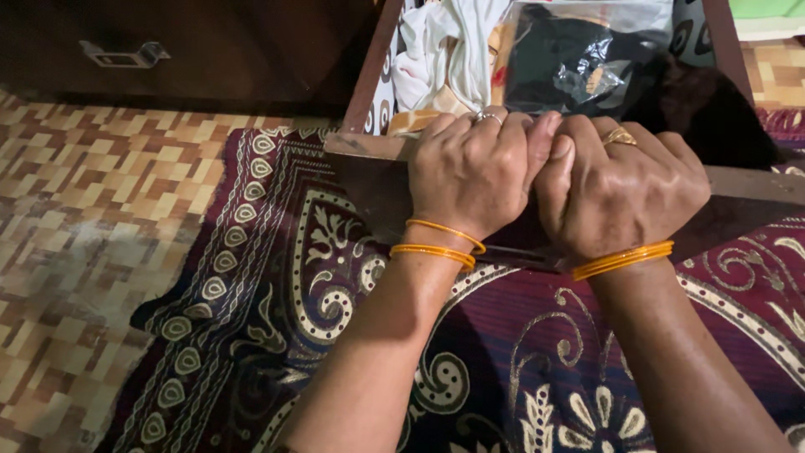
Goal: The person opens a green drawer containing cables and a power adapter, then opens a wooden drawer containing clothes and a scarf. They fold the scarf and place it back in the drawer, then open another drawer containing shoes and close it.
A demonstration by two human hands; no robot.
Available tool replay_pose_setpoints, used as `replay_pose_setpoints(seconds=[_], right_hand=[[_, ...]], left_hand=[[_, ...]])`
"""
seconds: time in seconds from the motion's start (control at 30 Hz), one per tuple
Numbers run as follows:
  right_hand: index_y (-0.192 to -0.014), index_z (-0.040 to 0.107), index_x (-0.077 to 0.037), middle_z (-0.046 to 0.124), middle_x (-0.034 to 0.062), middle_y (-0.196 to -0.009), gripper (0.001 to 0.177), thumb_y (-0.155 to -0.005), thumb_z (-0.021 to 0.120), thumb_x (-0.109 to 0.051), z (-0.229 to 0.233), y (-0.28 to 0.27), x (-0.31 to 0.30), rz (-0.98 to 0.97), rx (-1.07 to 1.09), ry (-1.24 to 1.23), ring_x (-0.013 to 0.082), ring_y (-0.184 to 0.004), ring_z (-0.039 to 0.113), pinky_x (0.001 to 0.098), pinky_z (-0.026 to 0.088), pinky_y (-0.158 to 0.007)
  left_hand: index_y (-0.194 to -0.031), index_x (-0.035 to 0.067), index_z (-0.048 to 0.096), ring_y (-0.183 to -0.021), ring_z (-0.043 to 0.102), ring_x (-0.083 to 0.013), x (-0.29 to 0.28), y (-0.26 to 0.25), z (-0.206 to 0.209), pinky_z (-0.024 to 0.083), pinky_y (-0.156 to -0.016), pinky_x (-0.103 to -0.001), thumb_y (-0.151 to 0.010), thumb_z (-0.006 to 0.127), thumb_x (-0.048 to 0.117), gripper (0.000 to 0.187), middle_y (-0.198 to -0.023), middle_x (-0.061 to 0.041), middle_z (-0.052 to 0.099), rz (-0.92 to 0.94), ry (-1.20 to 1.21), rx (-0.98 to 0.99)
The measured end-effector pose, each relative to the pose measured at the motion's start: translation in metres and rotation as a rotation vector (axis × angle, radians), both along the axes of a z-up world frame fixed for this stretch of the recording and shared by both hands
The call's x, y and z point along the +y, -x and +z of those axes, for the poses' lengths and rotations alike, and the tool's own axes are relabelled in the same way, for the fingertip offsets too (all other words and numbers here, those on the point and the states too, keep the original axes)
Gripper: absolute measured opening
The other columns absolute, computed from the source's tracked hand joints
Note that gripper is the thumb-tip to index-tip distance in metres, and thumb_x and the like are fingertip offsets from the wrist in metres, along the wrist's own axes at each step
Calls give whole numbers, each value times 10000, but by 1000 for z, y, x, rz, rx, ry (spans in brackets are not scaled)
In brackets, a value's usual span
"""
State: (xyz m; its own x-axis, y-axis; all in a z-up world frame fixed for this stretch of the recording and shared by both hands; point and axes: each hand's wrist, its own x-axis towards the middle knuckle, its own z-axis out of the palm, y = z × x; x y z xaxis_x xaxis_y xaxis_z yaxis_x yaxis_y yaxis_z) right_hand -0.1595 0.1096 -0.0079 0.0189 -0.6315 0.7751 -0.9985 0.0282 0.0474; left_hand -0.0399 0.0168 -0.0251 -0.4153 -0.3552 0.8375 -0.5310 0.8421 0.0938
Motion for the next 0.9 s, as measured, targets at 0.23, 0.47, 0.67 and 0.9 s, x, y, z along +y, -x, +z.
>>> replay_pose_setpoints(seconds=[0.23,0.47,0.67,0.9], right_hand=[[-838,657,-93,619,45,-736,252,-1067,579,-165,-5,3,-2,-10,27,15,215,-689,634,366,469,-695],[-896,657,-105,625,27,-792,206,-1053,525,-119,-13,0,-1,-11,77,72,194,-753,649,332,470,-712],[-849,650,-103,621,32,-763,209,-1033,553,-124,-20,5,-2,-37,109,64,204,-714,632,339,465,-692],[-917,677,-98,621,30,-785,175,-1022,538,-114,-20,1,-2,-28,119,83,200,-754,645,336,466,-710]], left_hand=[[-760,113,671,-668,668,-263,-3,1,-5,499,-690,-401,-1070,584,325,386,-740,-60,661,-18,-2,-7],[-757,127,659,-670,678,-258,-3,1,-6,507,-682,-391,-1062,570,347,386,-726,-52,662,-8,35,36],[-773,129,655,-695,677,-264,-7,2,-17,503,-674,-390,-1069,572,345,376,-745,-54,660,-18,40,45],[-758,140,645,-692,681,-262,-9,3,-15,512,-699,-408,-1056,570,347,371,-733,-51,661,-12,57,51]])
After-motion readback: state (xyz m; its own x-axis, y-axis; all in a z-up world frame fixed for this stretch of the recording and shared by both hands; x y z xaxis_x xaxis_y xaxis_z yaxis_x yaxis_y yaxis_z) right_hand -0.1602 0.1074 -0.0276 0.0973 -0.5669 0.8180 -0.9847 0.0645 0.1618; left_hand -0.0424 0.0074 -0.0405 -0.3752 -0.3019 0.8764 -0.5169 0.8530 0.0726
